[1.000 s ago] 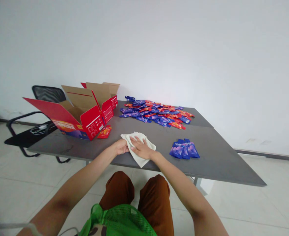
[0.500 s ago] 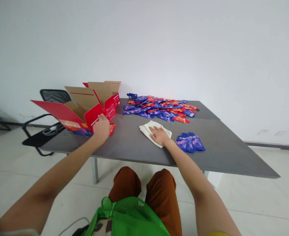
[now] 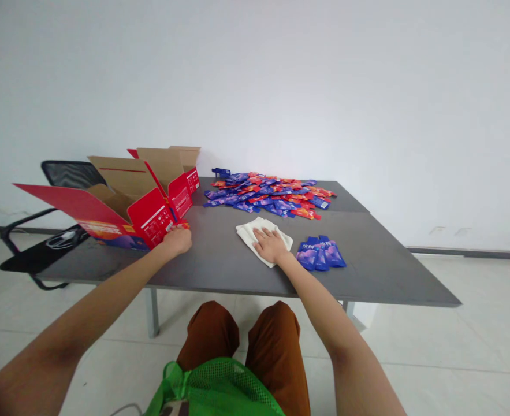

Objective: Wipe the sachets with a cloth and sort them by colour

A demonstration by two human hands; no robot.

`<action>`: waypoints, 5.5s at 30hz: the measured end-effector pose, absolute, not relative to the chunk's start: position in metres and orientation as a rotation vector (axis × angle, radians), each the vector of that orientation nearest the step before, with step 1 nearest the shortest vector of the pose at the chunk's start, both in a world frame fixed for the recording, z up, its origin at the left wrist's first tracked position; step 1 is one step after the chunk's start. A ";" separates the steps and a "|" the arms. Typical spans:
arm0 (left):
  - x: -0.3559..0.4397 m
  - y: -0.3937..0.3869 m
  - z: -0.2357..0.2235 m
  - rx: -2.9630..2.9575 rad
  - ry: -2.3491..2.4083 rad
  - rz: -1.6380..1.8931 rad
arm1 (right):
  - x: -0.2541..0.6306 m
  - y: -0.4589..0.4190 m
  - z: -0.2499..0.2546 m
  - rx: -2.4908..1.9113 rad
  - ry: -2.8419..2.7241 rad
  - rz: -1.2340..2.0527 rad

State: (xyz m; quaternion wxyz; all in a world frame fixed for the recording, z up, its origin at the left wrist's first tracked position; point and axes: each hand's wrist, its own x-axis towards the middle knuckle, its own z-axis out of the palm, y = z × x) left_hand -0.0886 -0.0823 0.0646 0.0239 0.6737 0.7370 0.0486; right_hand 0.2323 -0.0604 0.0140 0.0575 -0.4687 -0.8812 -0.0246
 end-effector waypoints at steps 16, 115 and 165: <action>-0.071 0.072 0.032 2.397 2.222 0.577 | 0.223 -0.079 0.012 -1.504 -2.446 -0.054; 0.026 -0.211 -0.029 2.480 2.059 0.979 | 0.154 -0.093 0.030 -0.931 -2.765 0.067; 0.004 -0.146 0.015 0.578 0.907 1.062 | 0.160 -0.100 0.045 -1.847 -2.369 0.004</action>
